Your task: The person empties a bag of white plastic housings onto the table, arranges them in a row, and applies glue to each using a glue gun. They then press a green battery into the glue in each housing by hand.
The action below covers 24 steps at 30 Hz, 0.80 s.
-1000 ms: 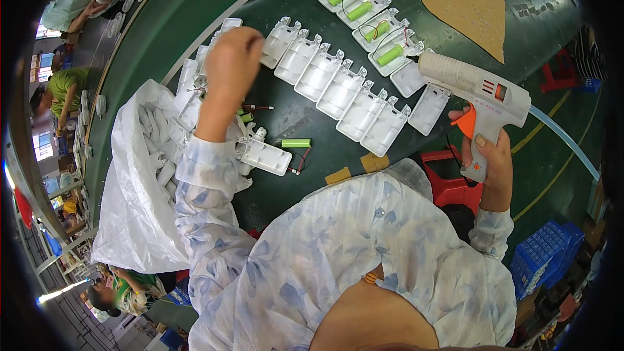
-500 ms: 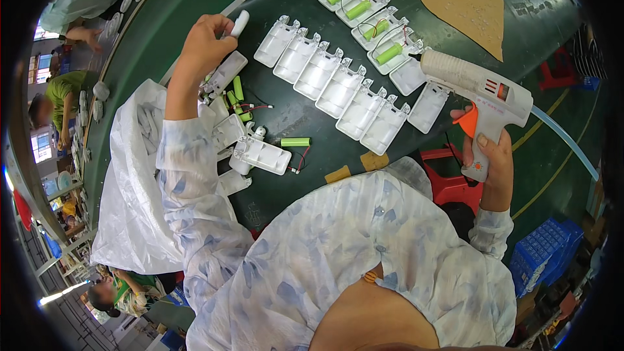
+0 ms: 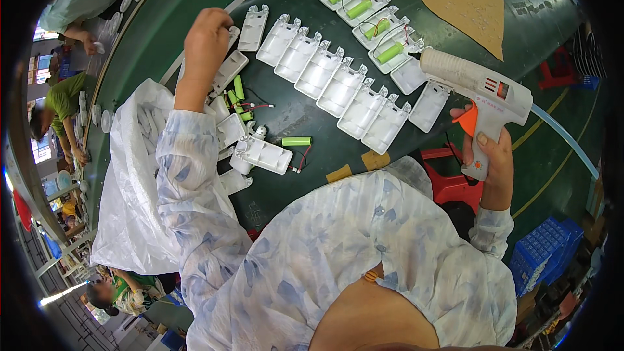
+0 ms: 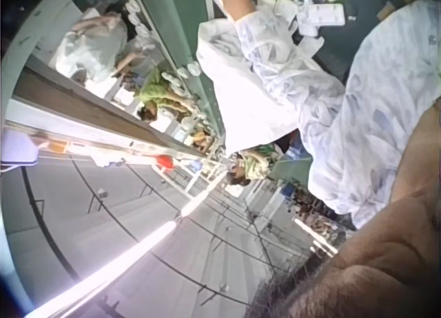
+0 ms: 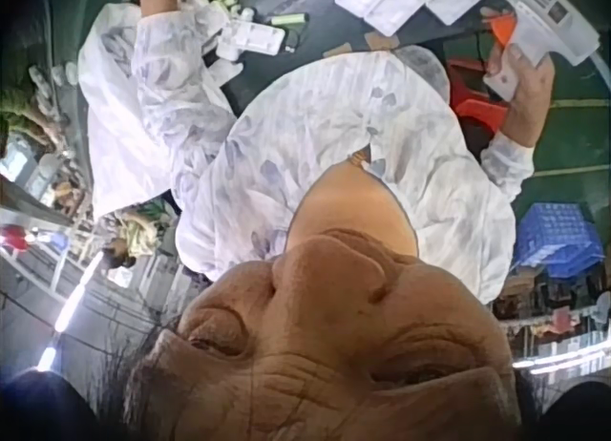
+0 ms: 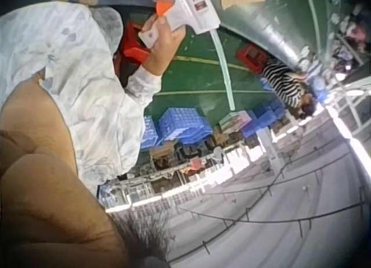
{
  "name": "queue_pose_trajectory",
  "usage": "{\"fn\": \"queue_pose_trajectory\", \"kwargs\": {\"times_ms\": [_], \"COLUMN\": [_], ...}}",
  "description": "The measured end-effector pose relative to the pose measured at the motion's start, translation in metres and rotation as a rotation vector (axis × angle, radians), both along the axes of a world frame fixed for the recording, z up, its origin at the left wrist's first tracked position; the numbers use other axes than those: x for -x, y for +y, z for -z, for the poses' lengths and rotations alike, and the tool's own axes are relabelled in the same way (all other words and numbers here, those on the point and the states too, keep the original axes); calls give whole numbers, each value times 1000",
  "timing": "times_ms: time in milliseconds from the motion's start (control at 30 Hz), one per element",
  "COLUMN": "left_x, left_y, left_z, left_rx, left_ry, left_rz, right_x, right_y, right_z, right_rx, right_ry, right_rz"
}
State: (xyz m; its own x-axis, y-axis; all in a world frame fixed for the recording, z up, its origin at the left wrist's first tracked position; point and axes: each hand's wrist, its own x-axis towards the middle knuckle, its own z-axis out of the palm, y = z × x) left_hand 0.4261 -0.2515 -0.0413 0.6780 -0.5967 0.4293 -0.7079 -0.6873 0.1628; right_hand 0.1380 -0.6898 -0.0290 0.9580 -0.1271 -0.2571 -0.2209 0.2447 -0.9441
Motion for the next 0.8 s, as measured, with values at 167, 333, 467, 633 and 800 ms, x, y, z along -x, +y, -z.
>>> {"fn": "queue_pose_trajectory", "kwargs": {"times_ms": [167,333,467,633,800], "left_x": [5,9,-10,-23,-2], "left_y": [0,9,8,-15,-32], "left_z": [-5,-9,3,8,12], "left_rx": [-101,-184,-153,51,190], "left_ry": [271,440,400,442,444], "left_rz": [-481,-453,-460,-469,-246], "right_x": [-1,0,1,0,2], "right_y": [-1,-2,-4,-3,-5], "right_z": [2,2,2,2,3], "right_rx": [6,-15,-21,-33,-42], "right_ry": [2,-10,-19,-28,-45], "right_rz": [8,10,-5,-14,-23]}}
